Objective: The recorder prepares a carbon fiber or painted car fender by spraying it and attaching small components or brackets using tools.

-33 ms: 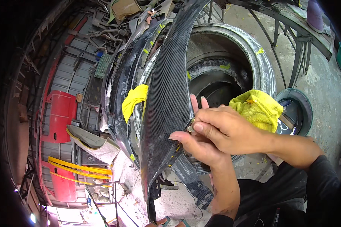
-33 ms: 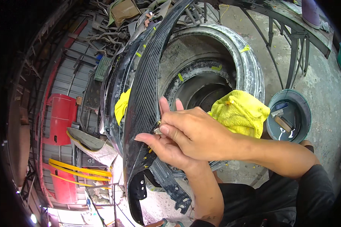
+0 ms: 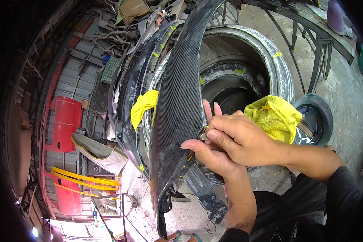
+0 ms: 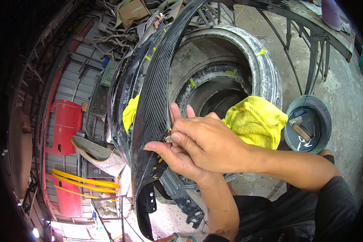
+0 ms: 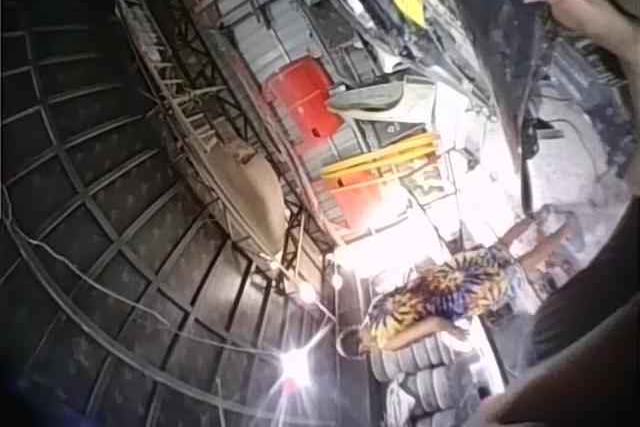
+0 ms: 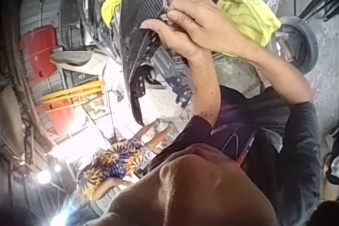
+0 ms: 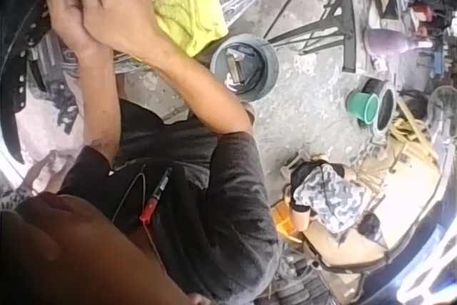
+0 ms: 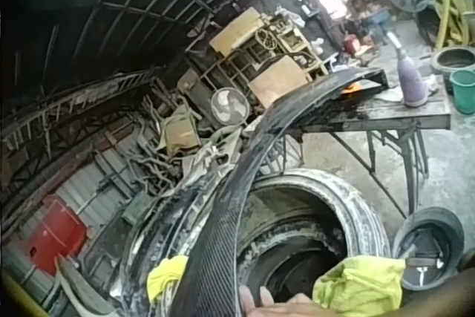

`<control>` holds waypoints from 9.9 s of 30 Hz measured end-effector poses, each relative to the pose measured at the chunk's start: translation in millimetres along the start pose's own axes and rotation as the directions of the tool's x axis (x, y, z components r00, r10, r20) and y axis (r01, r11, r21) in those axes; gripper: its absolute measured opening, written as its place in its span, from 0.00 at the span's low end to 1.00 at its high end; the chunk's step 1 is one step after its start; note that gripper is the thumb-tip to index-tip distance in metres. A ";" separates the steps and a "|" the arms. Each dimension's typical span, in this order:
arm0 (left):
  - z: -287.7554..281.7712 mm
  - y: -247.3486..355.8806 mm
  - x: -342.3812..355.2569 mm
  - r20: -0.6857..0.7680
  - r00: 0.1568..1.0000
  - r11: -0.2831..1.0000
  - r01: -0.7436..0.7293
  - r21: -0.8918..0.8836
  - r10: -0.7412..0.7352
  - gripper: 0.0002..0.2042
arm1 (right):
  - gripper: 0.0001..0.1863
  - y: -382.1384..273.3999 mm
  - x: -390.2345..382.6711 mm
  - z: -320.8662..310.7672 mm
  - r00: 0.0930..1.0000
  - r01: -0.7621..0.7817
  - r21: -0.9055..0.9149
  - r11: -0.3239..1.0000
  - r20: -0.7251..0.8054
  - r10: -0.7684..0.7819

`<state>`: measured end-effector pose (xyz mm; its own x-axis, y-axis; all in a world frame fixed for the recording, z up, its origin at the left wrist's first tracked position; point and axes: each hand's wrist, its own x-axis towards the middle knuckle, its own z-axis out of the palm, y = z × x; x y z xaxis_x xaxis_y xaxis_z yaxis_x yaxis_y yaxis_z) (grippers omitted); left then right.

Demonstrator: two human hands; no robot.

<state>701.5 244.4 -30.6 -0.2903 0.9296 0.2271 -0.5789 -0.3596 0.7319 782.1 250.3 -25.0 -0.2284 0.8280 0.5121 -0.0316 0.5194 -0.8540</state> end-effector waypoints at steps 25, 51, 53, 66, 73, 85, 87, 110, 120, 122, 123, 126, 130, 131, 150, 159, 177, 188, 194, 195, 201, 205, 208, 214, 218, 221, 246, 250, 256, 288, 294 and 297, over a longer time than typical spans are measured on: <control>8.5 10.4 7.9 -0.144 0.983 0.978 0.138 0.157 -0.116 0.42 | 0.10 5.6 2.1 33.6 0.920 0.026 0.277 0.961 -0.383 0.086; -11.1 11.9 8.8 0.013 1.000 0.953 0.023 0.302 -0.028 0.38 | 0.04 10.5 -6.4 38.1 0.899 0.116 -0.001 0.993 -0.426 -0.105; -12.3 12.7 8.7 0.015 1.000 0.958 0.015 0.286 -0.020 0.38 | 0.04 10.0 -6.2 39.1 0.899 0.112 0.003 0.994 -0.425 -0.100; -2.4 18.3 3.5 -0.112 0.986 0.974 0.142 0.174 -0.123 0.33 | 0.03 9.2 -6.5 42.4 0.867 0.130 -0.024 0.991 -0.482 -0.125; -7.8 6.0 3.7 -0.248 0.957 0.967 0.196 0.162 -0.152 0.39 | 0.02 11.3 -8.2 40.1 0.852 0.142 -0.018 0.990 -0.506 -0.131; -1.9 3.4 6.6 -0.205 0.978 0.978 -0.006 0.210 0.050 0.41 | 0.05 8.1 -6.7 37.7 0.859 0.102 0.188 0.977 -0.511 0.009; -2.3 4.8 7.3 -0.170 0.985 0.988 0.019 0.154 0.008 0.45 | 0.06 8.2 -12.5 34.2 0.842 0.068 0.157 0.985 -0.538 0.027; -21.8 4.3 10.8 0.011 0.998 0.859 0.053 -0.510 -0.056 0.43 | 0.10 -45.2 -28.6 20.7 0.765 -0.418 0.866 0.276 0.172 0.621; -28.3 -0.4 5.4 0.119 0.993 0.829 0.088 -0.552 -0.026 0.38 | 0.05 -55.0 1.1 -6.6 0.997 -0.015 -0.488 0.873 -0.071 -0.023; -28.3 -5.5 5.5 0.126 0.992 0.728 0.099 -0.678 -0.017 0.36 | 0.02 -80.1 22.8 -24.8 0.971 0.234 -0.737 0.635 0.211 -0.112; -26.4 -6.5 4.6 0.170 0.985 0.733 0.113 -0.670 0.004 0.35 | 0.02 -93.5 34.9 -33.6 0.921 0.378 -0.810 0.449 0.378 -0.095; -27.5 -11.3 4.6 0.214 0.974 0.676 0.111 -0.729 0.071 0.31 | 0.04 -114.0 66.6 -38.3 0.697 0.713 -0.699 0.056 0.715 0.046; -29.7 -13.8 2.2 0.153 0.987 0.676 0.076 -0.733 0.055 0.28 | 0.05 -108.5 80.2 -28.2 0.523 0.852 -0.517 -0.079 0.846 0.104; -28.8 -12.3 1.9 0.147 0.988 0.681 0.079 -0.728 0.043 0.25 | 0.06 -108.9 80.7 -25.9 0.517 0.855 -0.511 -0.087 0.853 0.075; -19.1 -21.7 -4.5 -0.126 0.988 0.915 -0.136 -0.379 0.095 0.28 | 0.04 -114.6 88.3 -18.2 0.452 0.889 -0.433 -0.148 0.881 0.140; -22.8 -25.7 -5.4 -0.087 0.989 0.890 -0.143 -0.434 0.116 0.24 | 0.07 -108.9 83.3 -9.3 0.355 0.909 -0.302 -0.288 0.922 0.155; -20.1 -16.5 -3.8 -0.101 0.985 0.923 -0.165 -0.349 0.138 0.28 | 0.22 -95.4 55.1 -55.6 0.409 0.897 -0.322 -0.301 0.864 0.294; -14.3 -13.0 -3.2 -0.064 0.972 0.869 -0.231 -0.437 0.226 0.31 | 0.06 -82.4 65.1 -39.4 0.756 0.521 -0.736 0.433 0.633 0.165; -13.1 -6.0 -4.6 -0.097 0.979 0.884 -0.202 -0.421 0.178 0.31 | 0.06 -79.7 67.4 -37.5 0.722 0.602 -0.713 0.361 0.678 0.134; -12.7 -5.6 -4.7 -0.097 0.979 0.884 -0.203 -0.422 0.178 0.31 | 0.06 -80.1 67.5 -38.5 0.716 0.614 -0.709 0.346 0.685 0.133; -14.1 -3.1 -5.1 -0.110 0.984 0.917 -0.173 -0.360 0.143 0.34 | 0.08 -78.1 67.7 -37.9 0.693 0.656 -0.683 0.323 0.714 0.103; -11.7 -6.0 -8.4 -0.136 0.985 0.927 -0.150 -0.344 0.109 0.36 | 0.08 -77.5 65.4 -33.8 0.697 0.665 -0.675 0.320 0.715 0.056; -14.1 -5.4 -9.2 -0.131 0.987 0.934 -0.131 -0.333 0.092 0.36 | 0.09 -73.2 61.3 -28.2 0.724 0.640 -0.703 0.311 0.687 0.062; -9.8 -4.8 -6.7 -0.092 0.986 0.875 -0.164 -0.456 0.136 0.31 | 0.08 -84.5 61.1 -49.1 0.693 0.635 -0.638 0.435 0.719 0.043; -11.3 -7.7 -8.5 -0.060 0.981 0.924 -0.192 -0.330 0.182 0.15 | 0.12 -86.6 43.1 -64.5 0.785 0.593 -0.726 0.349 0.617 -0.053; -7.4 0.1 -6.3 -0.097 0.994 0.977 -0.076 -0.200 0.058 0.10 | 0.10 -105.0 28.3 -66.9 0.838 0.543 -0.825 0.155 0.544 -0.036; -14.9 2.1 -6.4 -0.069 0.992 0.903 -0.121 -0.411 0.102 0.16 | 0.06 -48.4 33.2 -28.6 0.867 0.495 -0.727 0.476 0.380 -0.321; -22.5 -5.5 -8.8 0.014 0.987 0.907 -0.141 -0.396 0.159 0.21 | 0.08 -56.4 42.9 -35.5 0.730 0.669 -0.708 0.228 0.566 -0.382; -19.6 -5.6 -8.9 -0.036 0.984 0.908 -0.176 -0.380 0.176 0.16 | 0.11 -78.6 53.5 -34.0 0.599 0.791 -0.611 0.044 0.758 -0.259; -113.9 147.1 -144.6 0.239 0.961 0.914 -0.219 0.342 0.141 0.16 | 0.09 -63.3 -74.8 14.0 0.779 -0.602 0.394 0.694 0.101 0.619; -129.5 141.4 -76.7 0.185 0.972 0.514 -0.233 0.825 0.144 0.23 | 0.07 -40.4 -26.8 38.9 0.856 -0.489 0.524 0.697 0.136 0.498; -126.3 127.2 -61.0 0.128 0.992 0.524 -0.105 0.845 -0.008 0.29 | 0.08 -36.5 -22.8 44.4 0.859 -0.476 0.547 0.689 0.121 0.498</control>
<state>549.3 131.7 -32.5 -0.1852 0.9353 0.3015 0.3709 -0.2176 0.9028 745.3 203.1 -9.6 -0.3298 0.9440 0.0033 -0.4450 -0.1523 -0.8825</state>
